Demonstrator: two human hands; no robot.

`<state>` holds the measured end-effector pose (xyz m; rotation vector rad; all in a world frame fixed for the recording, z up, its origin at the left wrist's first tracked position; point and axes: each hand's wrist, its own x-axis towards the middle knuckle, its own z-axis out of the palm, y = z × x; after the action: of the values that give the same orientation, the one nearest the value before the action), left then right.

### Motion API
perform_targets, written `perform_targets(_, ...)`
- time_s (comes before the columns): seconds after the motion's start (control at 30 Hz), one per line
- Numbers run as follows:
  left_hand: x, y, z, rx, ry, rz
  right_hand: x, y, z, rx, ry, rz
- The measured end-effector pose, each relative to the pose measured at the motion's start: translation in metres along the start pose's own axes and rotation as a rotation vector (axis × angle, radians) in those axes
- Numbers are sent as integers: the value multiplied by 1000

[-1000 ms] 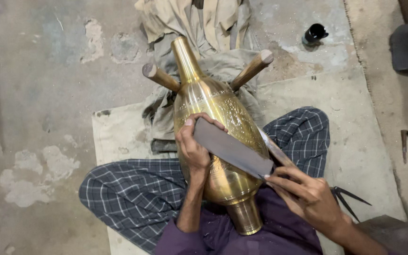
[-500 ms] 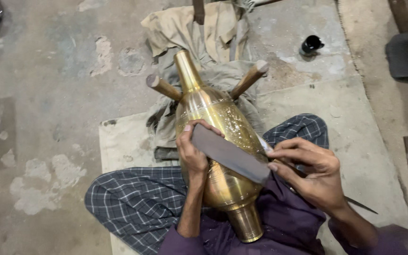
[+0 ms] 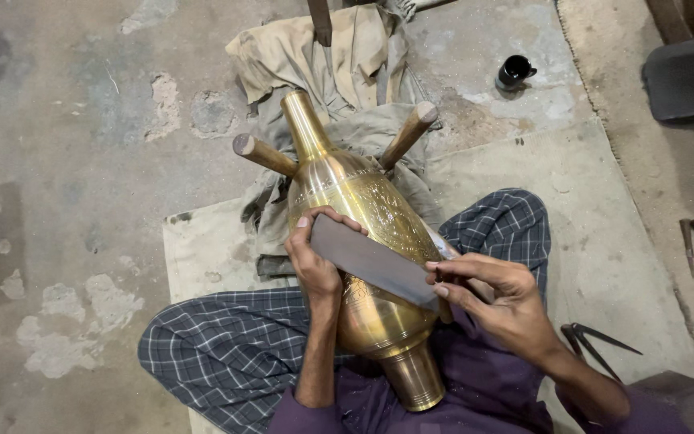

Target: The person sits cross-legged on the floor with a large brass vase held between their legs. They first scrape the surface with a flat blade, then hold a chisel against the engraved design and strike it with a wooden mallet, rotating the vessel as they work the pattern.

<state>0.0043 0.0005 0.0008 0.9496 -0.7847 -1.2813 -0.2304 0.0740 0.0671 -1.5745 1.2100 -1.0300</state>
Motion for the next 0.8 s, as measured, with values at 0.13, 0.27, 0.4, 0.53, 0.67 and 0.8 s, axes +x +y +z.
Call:
perform_targets(0.13, 0, 0, 0, 17, -14, 16, -1, 0, 1, -27, -7, 42)
perform_targets(0.27, 0, 1, 1, -7, -12, -18, -2, 0, 1, 110, -26, 150)
perform_targets(0.4, 0, 3, 2, -50, 0, -55, -2, 1, 1, 166, -77, 80)
perform_targets(0.53, -1, 4, 2, -44, 12, -61, -3, 2, 1, 167, -88, 128)
perform_targets(0.67, -1, 3, 2, -5, 2, -36, -5, 2, 3, 212, -72, 205)
perform_targets(0.8, 0, 2, 1, 33, -4, -1, -7, 5, 5, 329, -83, 181)
